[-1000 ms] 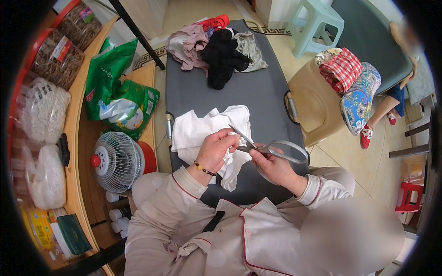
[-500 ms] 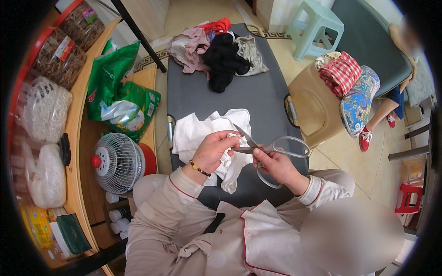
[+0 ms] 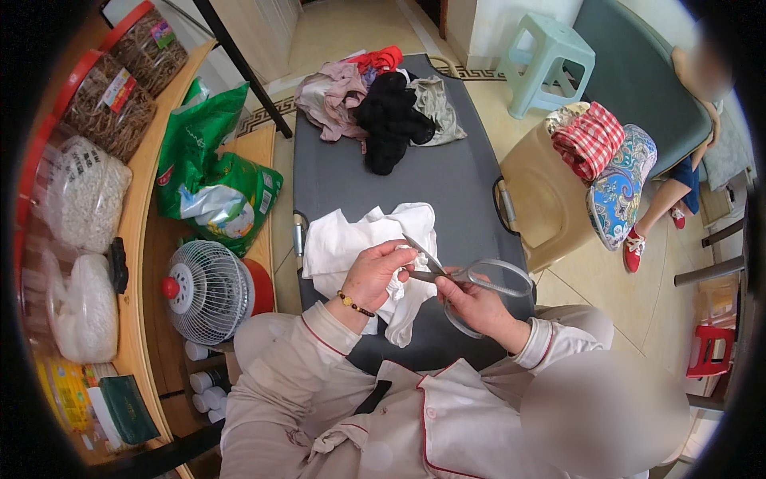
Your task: The person sits on the floor and uses scissors to cut a white cloth into small pieces. The person repeatedly snips the fabric and sets the cut pieces aside on the table.
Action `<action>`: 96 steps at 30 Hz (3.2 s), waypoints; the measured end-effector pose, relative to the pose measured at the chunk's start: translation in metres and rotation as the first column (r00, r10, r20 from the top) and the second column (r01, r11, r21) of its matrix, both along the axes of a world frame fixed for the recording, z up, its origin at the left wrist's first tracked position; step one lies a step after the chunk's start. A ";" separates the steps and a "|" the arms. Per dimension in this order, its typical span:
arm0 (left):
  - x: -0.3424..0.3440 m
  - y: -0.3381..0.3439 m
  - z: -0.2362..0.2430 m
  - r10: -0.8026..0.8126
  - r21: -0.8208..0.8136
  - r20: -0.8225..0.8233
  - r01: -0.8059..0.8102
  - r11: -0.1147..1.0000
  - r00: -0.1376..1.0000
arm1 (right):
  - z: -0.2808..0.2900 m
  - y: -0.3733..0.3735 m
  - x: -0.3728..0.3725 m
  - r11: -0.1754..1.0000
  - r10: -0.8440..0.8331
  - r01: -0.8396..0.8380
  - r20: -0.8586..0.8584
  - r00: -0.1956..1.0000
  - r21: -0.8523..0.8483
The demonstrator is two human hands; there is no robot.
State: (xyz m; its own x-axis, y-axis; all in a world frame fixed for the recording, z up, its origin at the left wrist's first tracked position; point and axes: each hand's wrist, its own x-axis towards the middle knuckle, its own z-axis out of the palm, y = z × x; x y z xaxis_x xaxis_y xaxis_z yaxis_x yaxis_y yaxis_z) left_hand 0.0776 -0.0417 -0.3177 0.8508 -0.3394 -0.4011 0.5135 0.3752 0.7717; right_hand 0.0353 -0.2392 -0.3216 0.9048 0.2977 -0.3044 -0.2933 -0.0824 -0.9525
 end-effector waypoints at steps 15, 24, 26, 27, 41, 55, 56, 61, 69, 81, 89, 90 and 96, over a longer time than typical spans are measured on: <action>0.002 0.003 0.002 -0.052 0.016 0.003 0.052 0.999 0.999 | 0.000 -0.004 0.005 0.996 0.081 -0.080 -0.028 0.996 0.033; -0.003 -0.006 0.003 0.000 0.087 0.053 -0.005 0.996 0.999 | -0.007 -0.001 -0.001 0.999 0.034 -0.034 -0.007 0.999 0.005; -0.003 -0.005 0.001 -0.005 0.078 0.068 0.000 0.997 0.998 | -0.004 0.000 -0.001 0.999 0.025 -0.024 0.021 0.999 -0.023; -0.003 -0.005 0.000 -0.009 0.076 0.075 0.003 0.997 0.997 | -0.001 0.001 -0.002 0.999 0.023 -0.021 0.054 0.998 -0.045; -0.003 -0.002 -0.003 -0.027 0.198 0.102 0.007 0.980 0.994 | -0.005 -0.002 0.000 0.998 0.061 -0.059 -0.062 0.996 0.035; 0.003 0.010 0.013 -0.137 0.214 0.085 0.116 0.970 0.987 | -0.004 -0.006 0.005 0.967 0.066 -0.007 -0.223 0.973 0.255; 0.003 0.009 0.013 -0.136 0.196 0.087 0.117 0.974 0.987 | -0.005 -0.007 0.006 0.971 0.068 -0.012 -0.228 0.971 0.239; 0.001 0.006 0.012 -0.127 0.160 0.097 0.110 0.981 0.987 | -0.007 -0.009 0.007 0.977 0.120 -0.086 -0.164 0.979 0.196; 0.001 0.002 0.007 -0.109 0.147 0.080 0.097 0.984 0.991 | -0.007 -0.004 0.004 0.992 0.091 -0.078 -0.141 0.986 0.099; -0.002 -0.001 -0.001 -0.024 0.143 0.085 0.011 0.990 0.996 | -0.003 0.000 -0.002 1.000 0.019 -0.020 0.029 0.999 0.020; 0.000 0.002 0.001 -0.023 0.177 0.038 0.016 0.984 0.999 | -0.003 -0.003 0.001 0.997 0.072 -0.072 0.005 0.997 -0.008; 0.001 0.004 0.002 -0.025 0.186 0.032 0.019 0.982 0.999 | 0.001 -0.001 0.001 0.998 0.058 -0.058 -0.018 0.998 0.011; 0.005 0.009 0.009 -0.082 0.121 0.024 0.079 0.990 0.996 | 0.002 -0.005 0.005 0.997 0.066 -0.061 -0.095 0.993 0.057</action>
State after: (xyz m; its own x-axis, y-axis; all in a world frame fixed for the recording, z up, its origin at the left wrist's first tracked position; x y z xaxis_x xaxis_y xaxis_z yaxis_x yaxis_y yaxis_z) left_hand 0.0822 -0.0330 -0.3092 0.8343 -0.3585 -0.4188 0.5155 0.2378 0.8233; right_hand 0.0404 -0.2442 -0.3195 0.8508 0.3717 -0.3715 -0.3800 -0.0532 -0.9235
